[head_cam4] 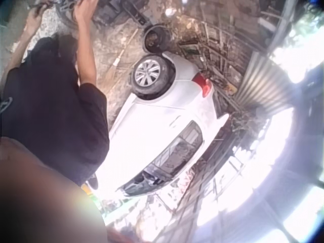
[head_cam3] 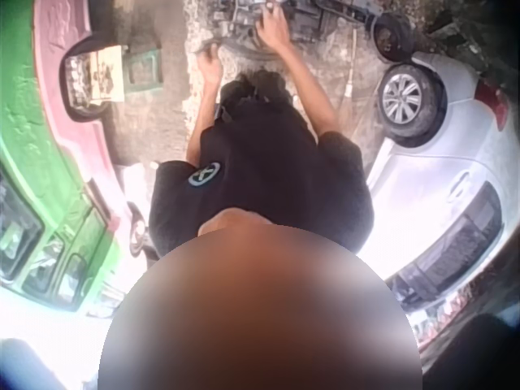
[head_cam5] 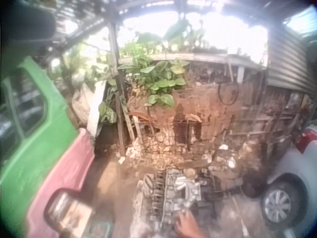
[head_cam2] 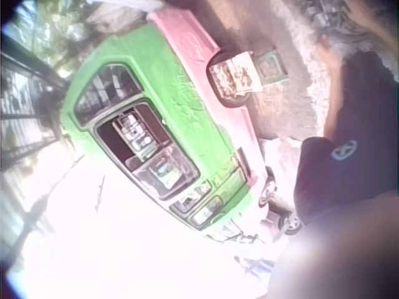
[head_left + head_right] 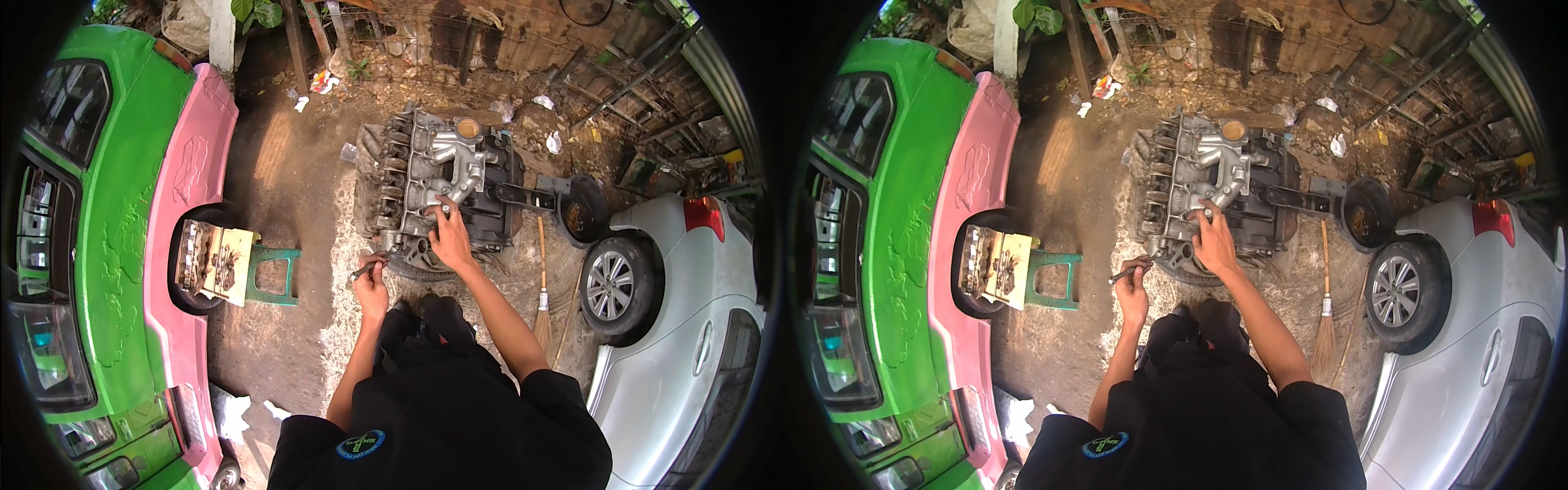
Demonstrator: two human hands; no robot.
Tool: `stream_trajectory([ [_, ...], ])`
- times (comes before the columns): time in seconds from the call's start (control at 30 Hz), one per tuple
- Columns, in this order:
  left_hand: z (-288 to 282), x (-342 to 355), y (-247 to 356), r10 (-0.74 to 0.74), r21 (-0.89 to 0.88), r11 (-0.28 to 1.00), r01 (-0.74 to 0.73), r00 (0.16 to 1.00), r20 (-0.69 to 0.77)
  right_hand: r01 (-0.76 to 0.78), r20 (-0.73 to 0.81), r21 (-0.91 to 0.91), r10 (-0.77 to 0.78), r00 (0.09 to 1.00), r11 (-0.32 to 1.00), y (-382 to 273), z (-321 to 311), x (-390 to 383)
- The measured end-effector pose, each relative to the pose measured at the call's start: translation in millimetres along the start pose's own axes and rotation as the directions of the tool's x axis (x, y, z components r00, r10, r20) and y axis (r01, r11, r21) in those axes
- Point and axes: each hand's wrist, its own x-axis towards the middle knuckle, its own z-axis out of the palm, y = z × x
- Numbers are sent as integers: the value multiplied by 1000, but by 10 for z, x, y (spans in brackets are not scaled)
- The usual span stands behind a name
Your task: The person uses a wrench to loosen and remove bolts from a car engine block resting on a stand. They repeatedly tighten and loosen the same bolt, then remove it and place it on the engine.
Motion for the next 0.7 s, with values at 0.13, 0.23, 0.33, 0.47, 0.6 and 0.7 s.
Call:
stream_trajectory([
  [0.13, 44, -119, 35, -27, 32, 999, 27, 1000, 3, -7, 15, 8, 7, 1000, 1000, -6, -6, 4],
  [0.23, 107, -199, 106, 37, 14, 999, -37, 999, 3, -3, 19, 12, 2, 1000, 1000, -6, -13, 6],
  [0.33, 147, -273, 211, 91, 120, 989, -89, 996, -3, 12, 10, 13, -12, 1000, 1000, -1, -12, 2],
  [0.47, 179, -287, 306, 125, 192, 974, -123, 992, 1, 14, 14, 3, -14, 1000, 1000, 9, -7, -4],
  [0.6, 234, -292, 359, 205, 232, 951, -204, 979, 19, 7, 14, 5, -7, 1000, 1000, 16, -8, -1],
  [0.7, 306, -313, 423, 234, 311, 921, -237, 971, 47, 0, 24, 7, 0, 1000, 1000, 8, -15, 2],
])
